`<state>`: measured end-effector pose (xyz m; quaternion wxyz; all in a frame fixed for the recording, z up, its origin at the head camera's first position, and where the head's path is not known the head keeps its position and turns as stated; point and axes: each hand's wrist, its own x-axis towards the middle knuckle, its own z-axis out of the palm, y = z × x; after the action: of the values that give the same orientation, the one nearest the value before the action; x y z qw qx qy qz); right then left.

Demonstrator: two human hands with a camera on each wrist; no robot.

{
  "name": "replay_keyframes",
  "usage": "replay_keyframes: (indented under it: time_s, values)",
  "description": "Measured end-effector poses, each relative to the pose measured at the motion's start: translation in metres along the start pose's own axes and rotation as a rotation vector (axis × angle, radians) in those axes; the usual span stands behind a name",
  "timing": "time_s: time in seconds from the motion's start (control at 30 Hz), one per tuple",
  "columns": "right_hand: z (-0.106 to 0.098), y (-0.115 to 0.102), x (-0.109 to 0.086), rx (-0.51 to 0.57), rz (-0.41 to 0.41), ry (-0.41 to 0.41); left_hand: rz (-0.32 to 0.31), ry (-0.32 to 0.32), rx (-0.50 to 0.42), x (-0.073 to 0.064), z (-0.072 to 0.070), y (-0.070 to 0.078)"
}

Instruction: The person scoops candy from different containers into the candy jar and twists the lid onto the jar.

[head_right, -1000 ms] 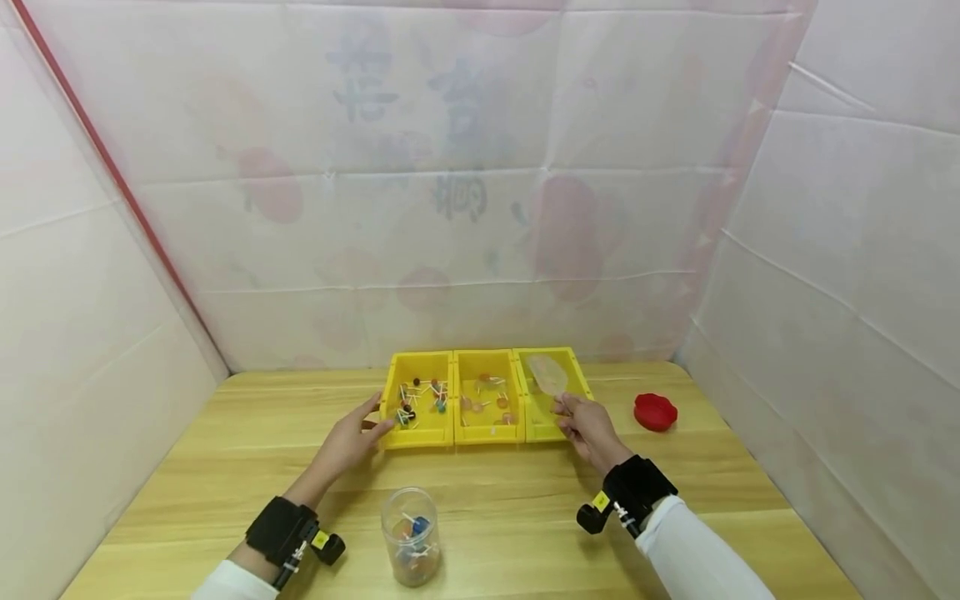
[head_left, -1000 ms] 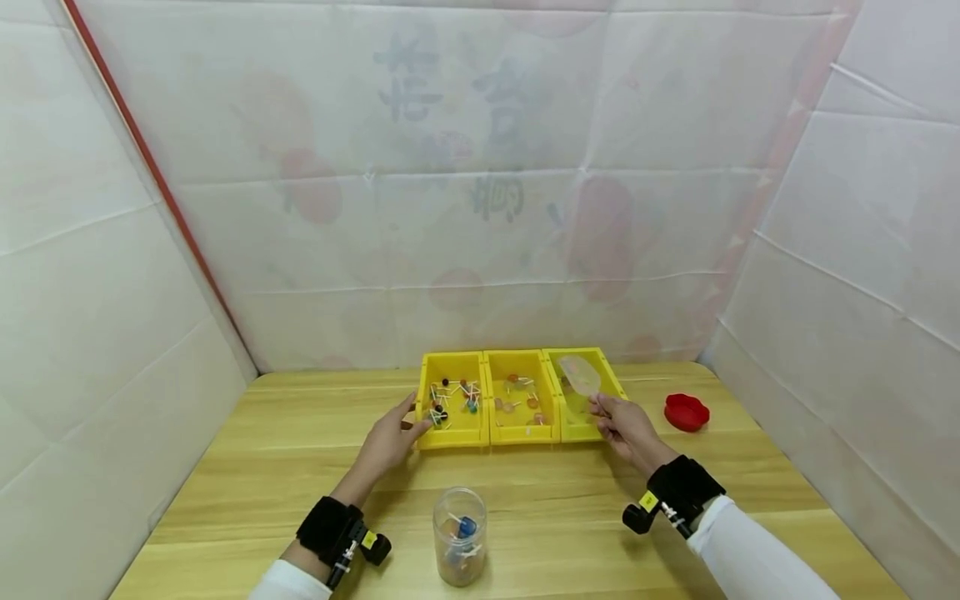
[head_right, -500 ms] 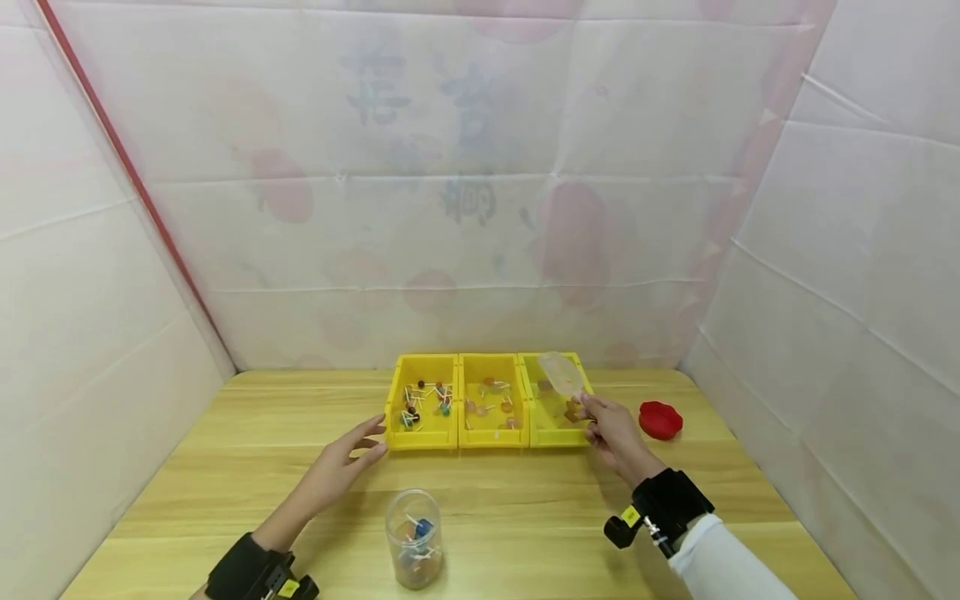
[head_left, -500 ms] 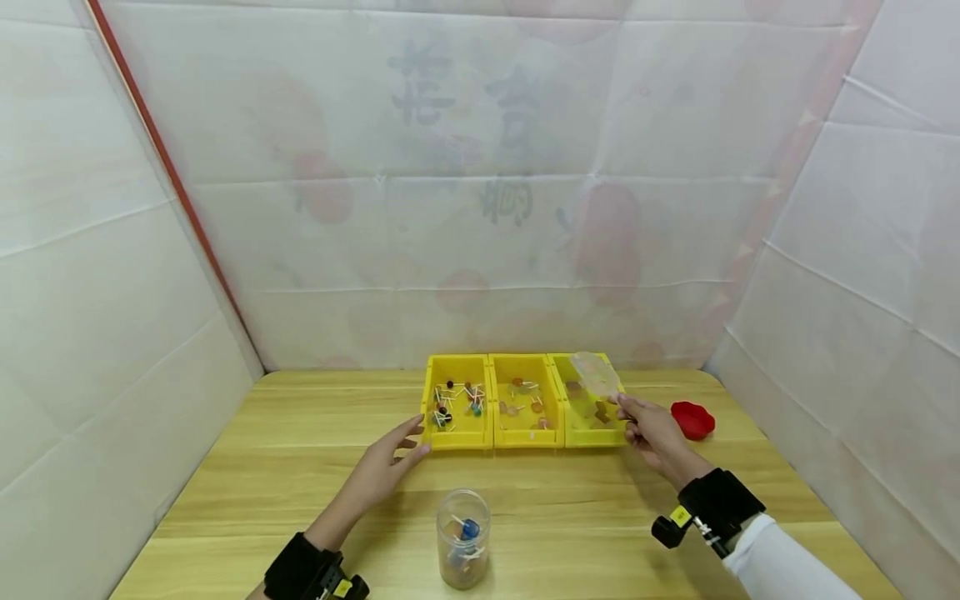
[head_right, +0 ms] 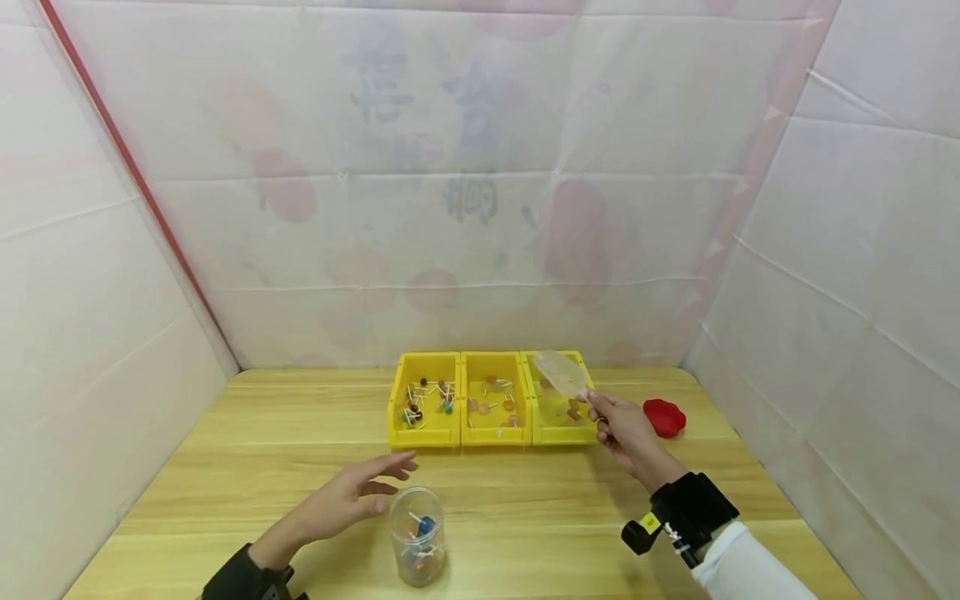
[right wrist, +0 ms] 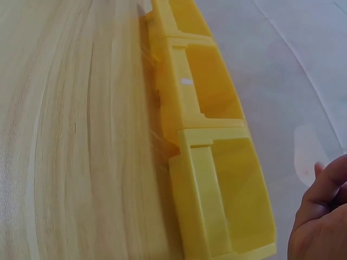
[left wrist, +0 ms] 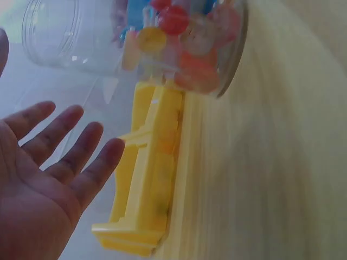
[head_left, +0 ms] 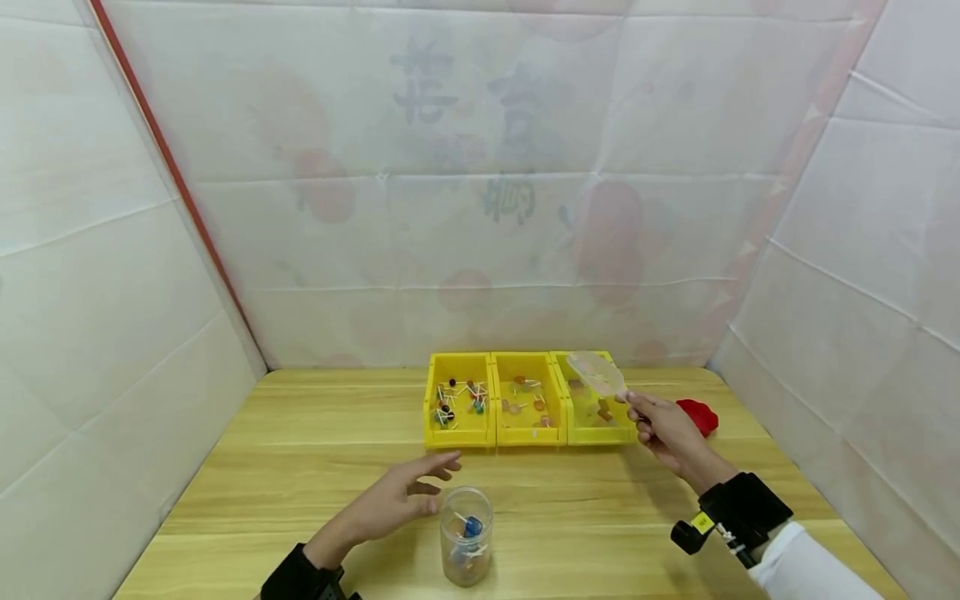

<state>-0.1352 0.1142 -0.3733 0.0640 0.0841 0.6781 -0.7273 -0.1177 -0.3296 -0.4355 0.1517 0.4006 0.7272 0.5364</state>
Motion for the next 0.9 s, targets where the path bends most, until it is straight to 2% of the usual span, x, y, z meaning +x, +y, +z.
replay_keyframes:
  time_s: [0.17,0.33,0.43,0.67,0.9]
  values:
    - [0.001,-0.004,-0.003,-0.049,-0.020,-0.024,0.048,-0.100,-0.026,-0.001,0.006,-0.004]
    - [0.003,-0.010,-0.006,-0.060,-0.016,-0.048,0.024,-0.164,-0.056,-0.002,0.012,-0.002]
    - [0.005,-0.014,-0.009,-0.075,-0.015,-0.066,0.004,-0.162,-0.044,-0.002,0.016,0.000]
    - [0.016,-0.024,-0.018,-0.119,-0.018,-0.126,0.011,-0.115,-0.020,0.000,0.025,-0.002]
    - [0.029,-0.027,-0.025,-0.168,-0.022,-0.177,0.010,-0.096,-0.013,0.001,0.029,-0.001]
